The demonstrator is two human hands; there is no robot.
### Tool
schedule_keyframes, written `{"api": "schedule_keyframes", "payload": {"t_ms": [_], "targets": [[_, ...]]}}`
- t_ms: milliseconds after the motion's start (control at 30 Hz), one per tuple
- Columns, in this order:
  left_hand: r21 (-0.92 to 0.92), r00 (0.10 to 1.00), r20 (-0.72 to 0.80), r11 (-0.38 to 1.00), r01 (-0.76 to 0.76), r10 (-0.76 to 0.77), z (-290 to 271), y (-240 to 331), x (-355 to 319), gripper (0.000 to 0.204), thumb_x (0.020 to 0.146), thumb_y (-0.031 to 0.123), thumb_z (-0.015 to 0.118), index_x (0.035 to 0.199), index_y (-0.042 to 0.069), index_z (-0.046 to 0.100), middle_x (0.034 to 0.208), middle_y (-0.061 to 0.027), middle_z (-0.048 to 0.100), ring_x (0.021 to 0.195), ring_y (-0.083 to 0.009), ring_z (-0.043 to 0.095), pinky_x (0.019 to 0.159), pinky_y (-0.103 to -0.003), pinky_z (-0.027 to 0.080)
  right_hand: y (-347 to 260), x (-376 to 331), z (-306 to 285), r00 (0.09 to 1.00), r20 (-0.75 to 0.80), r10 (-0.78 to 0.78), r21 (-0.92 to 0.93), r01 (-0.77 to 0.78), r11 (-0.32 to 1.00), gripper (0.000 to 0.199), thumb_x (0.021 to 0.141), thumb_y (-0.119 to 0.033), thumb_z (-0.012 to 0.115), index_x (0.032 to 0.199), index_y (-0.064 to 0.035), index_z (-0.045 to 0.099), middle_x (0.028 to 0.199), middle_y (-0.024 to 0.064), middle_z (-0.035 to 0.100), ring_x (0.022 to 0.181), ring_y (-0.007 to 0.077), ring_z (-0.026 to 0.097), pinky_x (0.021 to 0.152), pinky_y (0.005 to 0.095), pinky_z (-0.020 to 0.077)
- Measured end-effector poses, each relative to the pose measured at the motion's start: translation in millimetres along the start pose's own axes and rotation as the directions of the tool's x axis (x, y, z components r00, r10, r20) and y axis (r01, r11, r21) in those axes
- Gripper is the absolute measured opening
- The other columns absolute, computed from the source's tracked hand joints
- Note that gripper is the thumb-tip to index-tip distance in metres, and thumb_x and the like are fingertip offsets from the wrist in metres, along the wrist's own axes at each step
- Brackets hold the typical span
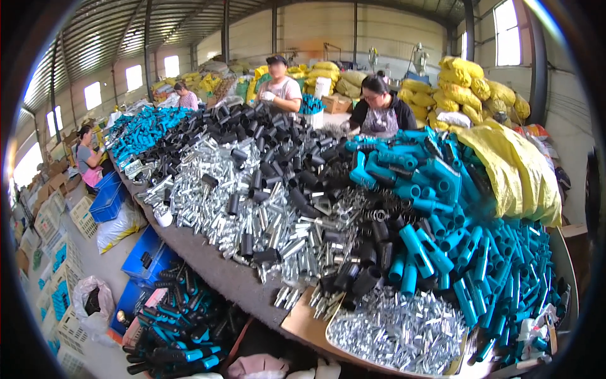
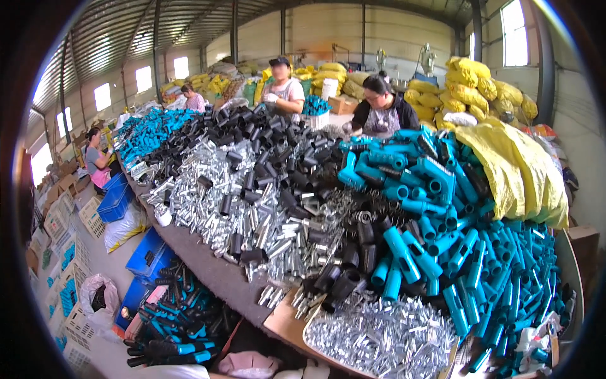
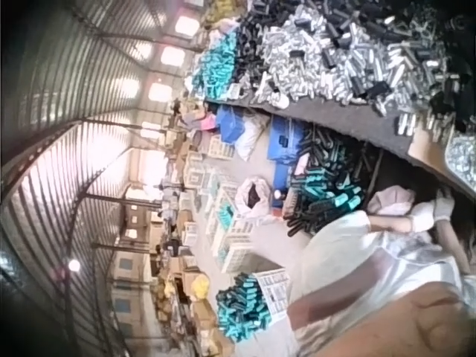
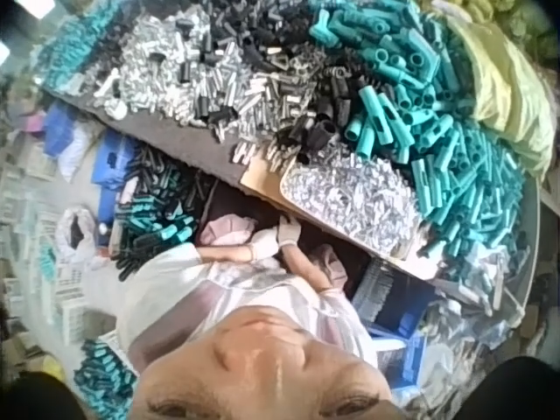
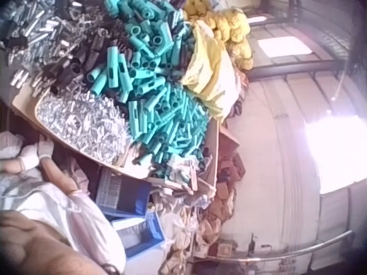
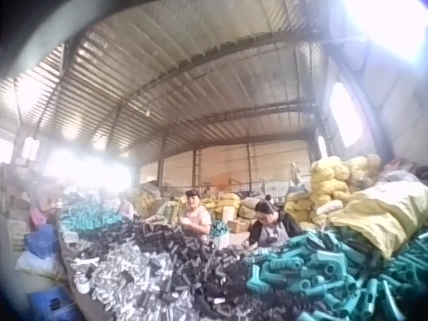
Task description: Assembling mechanical components by inserting metal parts and springs into plastic handles.
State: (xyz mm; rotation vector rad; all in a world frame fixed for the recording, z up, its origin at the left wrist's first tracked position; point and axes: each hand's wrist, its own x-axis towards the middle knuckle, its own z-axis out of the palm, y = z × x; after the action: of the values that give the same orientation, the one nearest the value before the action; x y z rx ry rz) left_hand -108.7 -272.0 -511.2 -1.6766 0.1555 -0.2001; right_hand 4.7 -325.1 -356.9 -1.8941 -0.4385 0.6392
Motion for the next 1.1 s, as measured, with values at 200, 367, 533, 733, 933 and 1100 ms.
{"api": "schedule_keyframes", "payload": {"t_ms": [200,367,533,733,933,1100], "targets": [[-0.746,0.976,0.12,0.633,0.209,-0.182,-29,-2,3,0.024,0.094,0.019,0.047,0.103,0.01,0.067,0.1,-0.0097,0.068,0.093,-0.0215,0.063,0.078,-0.035,0.052,-5,-2,-35,0.966,0.206,0.16,0.146,-0.192,0.971,0.028,0.088,-0.025,0.064,0.106,-0.0064,0.075,0.11,0.0184,0.072,0.105,0.0333,0.067,0.096,0.039,0.0498],[-0.739,0.796,0.595,-0.463,0.49,-0.107,-42,-61,24,0.027,0.09,0.029,0.059,0.102,0.007,0.067,0.094,-0.0126,0.069,0.084,-0.0305,0.065,0.074,-0.043,0.053,7,13,-23,0.999,0.002,-0.038,-0.115,0.038,0.993,0.038,0.084,-0.024,0.067,0.116,-0.0031,0.071,0.114,0.0211,0.071,0.107,0.0378,0.065,0.099,0.0438,0.0492],[-0.596,0.83,0.552,-0.657,0.462,0.082,-37,-184,41,0.03,0.082,0.025,0.061,0.102,0.002,0.061,0.077,-0.021,0.066,0.069,-0.0408,0.065,0.063,-0.051,0.05,18,24,-36,0.987,0.073,0.143,-0.035,-0.141,0.989,0.033,0.083,-0.017,0.069,0.11,0.0023,0.071,0.115,0.0218,0.07,0.111,0.0374,0.064,0.101,0.0416,0.0463],[-0.571,0.781,0.61,-0.609,0.551,0.134,-46,-169,37,0.029,0.082,0.022,0.06,0.099,-0.002,0.06,0.077,-0.0212,0.068,0.067,-0.0413,0.066,0.06,-0.05,0.05,-23,1,-27,0.993,0.032,0.114,-0.006,-0.114,0.994,0.025,0.086,-0.001,0.061,0.108,0.0057,0.071,0.107,0.0165,0.073,0.092,0.0267,0.069,0.09,0.0369,0.0516],[-0.577,0.809,0.574,-0.639,0.508,0.125,-49,-184,31,0.03,0.079,0.018,0.062,0.098,-0.004,0.058,0.074,-0.0206,0.068,0.064,-0.0384,0.067,0.056,-0.047,0.051,-9,-4,-35,0.96,0.112,0.257,0.139,-0.271,0.953,0.027,0.085,-0.001,0.063,0.109,0.0083,0.07,0.11,0.0155,0.072,0.1,0.0268,0.066,0.095,0.0352,0.0493],[-0.499,0.786,0.563,-0.653,0.57,0.256,-38,-240,35,0.029,0.081,0.018,0.062,0.1,-0.004,0.056,0.073,-0.0211,0.066,0.065,-0.0386,0.067,0.056,-0.047,0.05,8,0,-41,0.983,0.137,0.125,0.24,-0.155,0.958,0.028,0.089,0.0,0.062,0.115,0.0054,0.067,0.108,0.0121,0.07,0.098,0.0226,0.064,0.09,0.0324,0.0505]]}}
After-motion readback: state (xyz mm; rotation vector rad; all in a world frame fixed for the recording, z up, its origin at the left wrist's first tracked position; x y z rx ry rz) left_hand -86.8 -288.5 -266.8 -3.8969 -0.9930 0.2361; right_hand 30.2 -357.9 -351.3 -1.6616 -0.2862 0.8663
